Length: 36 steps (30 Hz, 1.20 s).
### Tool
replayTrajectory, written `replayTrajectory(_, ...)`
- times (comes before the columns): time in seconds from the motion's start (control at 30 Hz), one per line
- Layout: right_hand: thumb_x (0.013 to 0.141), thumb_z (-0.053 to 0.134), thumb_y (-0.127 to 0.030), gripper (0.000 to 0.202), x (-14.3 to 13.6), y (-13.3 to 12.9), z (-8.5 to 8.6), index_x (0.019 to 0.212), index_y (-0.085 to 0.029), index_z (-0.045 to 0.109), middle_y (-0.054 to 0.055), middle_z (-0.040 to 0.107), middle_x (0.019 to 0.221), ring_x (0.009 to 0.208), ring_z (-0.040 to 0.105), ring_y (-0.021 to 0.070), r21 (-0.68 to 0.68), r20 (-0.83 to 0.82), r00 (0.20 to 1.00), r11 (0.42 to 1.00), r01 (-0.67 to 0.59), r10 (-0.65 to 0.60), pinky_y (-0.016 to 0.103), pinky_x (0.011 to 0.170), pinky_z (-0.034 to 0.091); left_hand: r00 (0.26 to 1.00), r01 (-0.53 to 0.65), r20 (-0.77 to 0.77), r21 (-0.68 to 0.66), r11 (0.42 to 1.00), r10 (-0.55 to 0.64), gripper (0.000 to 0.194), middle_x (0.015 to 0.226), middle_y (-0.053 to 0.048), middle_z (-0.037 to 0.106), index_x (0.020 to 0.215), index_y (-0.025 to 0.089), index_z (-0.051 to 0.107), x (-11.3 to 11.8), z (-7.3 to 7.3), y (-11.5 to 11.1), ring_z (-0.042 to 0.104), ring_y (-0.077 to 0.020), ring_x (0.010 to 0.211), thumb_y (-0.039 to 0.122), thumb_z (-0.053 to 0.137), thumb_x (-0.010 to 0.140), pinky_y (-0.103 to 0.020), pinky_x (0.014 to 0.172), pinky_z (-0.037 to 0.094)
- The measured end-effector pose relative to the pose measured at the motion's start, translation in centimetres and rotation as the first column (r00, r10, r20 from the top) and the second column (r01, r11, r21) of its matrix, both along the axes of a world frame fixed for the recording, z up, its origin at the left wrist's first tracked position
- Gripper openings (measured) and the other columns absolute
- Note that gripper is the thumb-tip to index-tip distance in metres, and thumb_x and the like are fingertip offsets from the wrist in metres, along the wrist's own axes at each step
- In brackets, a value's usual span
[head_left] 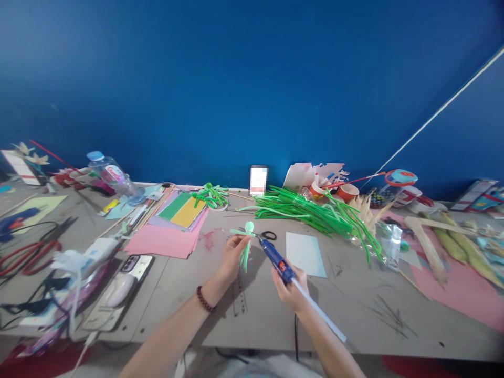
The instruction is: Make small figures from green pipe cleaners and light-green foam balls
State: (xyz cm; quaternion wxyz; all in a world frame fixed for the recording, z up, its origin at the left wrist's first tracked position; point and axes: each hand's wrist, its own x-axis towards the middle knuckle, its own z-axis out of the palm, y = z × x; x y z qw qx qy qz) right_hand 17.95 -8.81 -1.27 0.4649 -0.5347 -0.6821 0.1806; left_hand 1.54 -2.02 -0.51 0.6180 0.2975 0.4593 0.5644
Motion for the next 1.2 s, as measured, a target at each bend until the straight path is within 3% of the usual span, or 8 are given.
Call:
replayTrajectory(0.27, 0.081, 0.053, -0.027, 0.018, -0.1, 0.0, -0.1, 0.067, -0.021, 0.045, -0.004, 0.046, 0.048, 0.038, 0.043, 0.0091, -0.009, 0.001, 1.000, 1.000, -0.015, 0.015, 0.020, 0.041, 0.035, 1.000, 0.010, -0.026, 0.015, 1.000, -0.010, 0.031, 0.054, 0.004, 0.054, 0.064, 0.016, 0.059, -0.2, -0.5, 0.1, 0.048, -0.0081, 0.048, 0.041, 0.077, 0.060, -0.021, 0.050, 0.038)
replayTrajectory(0.5, 0.081, 0.054, -0.027, 0.018, 0.0, 0.0, -0.4, 0.067, -0.021, 0.046, -0.003, 0.048, 0.049, 0.038, 0.045, 0.0095, -0.042, -0.011, 1.000, 0.999, -0.012, 0.012, 0.020, 0.042, 0.036, 1.000, 0.000, -0.019, 0.004, 1.000, 0.000, 0.036, 0.051, 0.004, 0.054, 0.063, 0.015, 0.058, -0.2, 0.1, 0.2, 0.047, -0.0073, 0.046, 0.043, 0.079, 0.055, -0.021, 0.049, 0.037)
replayTrajectory(0.87, 0.080, 0.056, -0.031, 0.016, 0.1, 0.0, -0.4, 0.076, -0.016, 0.059, 0.001, 0.056, 0.053, 0.044, 0.052, 0.0128, -0.107, -0.102, 0.995, 0.994, 0.007, -0.018, 0.022, 0.046, 0.041, 0.999, -0.008, 0.043, -0.007, 1.000, 0.008, 0.033, 0.053, 0.004, 0.054, 0.062, 0.015, 0.058, -0.4, 0.0, 0.3, 0.046, -0.0072, 0.048, 0.041, 0.079, 0.057, -0.021, 0.050, 0.035)
replayTrajectory(1.07, 0.081, 0.056, -0.045, 0.030, 0.2, 0.1, -1.0, 0.076, -0.015, 0.062, 0.000, 0.053, 0.049, 0.039, 0.049, 0.0125, -0.264, -0.313, 0.947, 0.965, -0.008, -0.077, 0.025, 0.044, 0.041, 0.995, 0.022, 0.096, -0.024, 0.999, -0.019, 0.030, 0.057, 0.003, 0.055, 0.063, 0.016, 0.061, -0.8, -0.7, 0.8, 0.046, -0.0070, 0.050, 0.041, 0.077, 0.061, -0.020, 0.051, 0.036)
replayTrajectory(1.2, 0.082, 0.052, -0.055, 0.042, 0.3, 0.6, -0.7, 0.091, -0.015, 0.060, -0.001, 0.056, 0.056, 0.038, 0.052, 0.0112, -0.336, -0.596, 0.797, 0.932, -0.138, -0.097, 0.023, 0.039, 0.040, 0.989, 0.114, 0.102, -0.020, 0.993, -0.111, 0.029, 0.060, 0.002, 0.056, 0.065, 0.014, 0.063, -0.8, -0.9, 0.7, 0.047, -0.0069, 0.051, 0.040, 0.075, 0.063, -0.019, 0.050, 0.036)
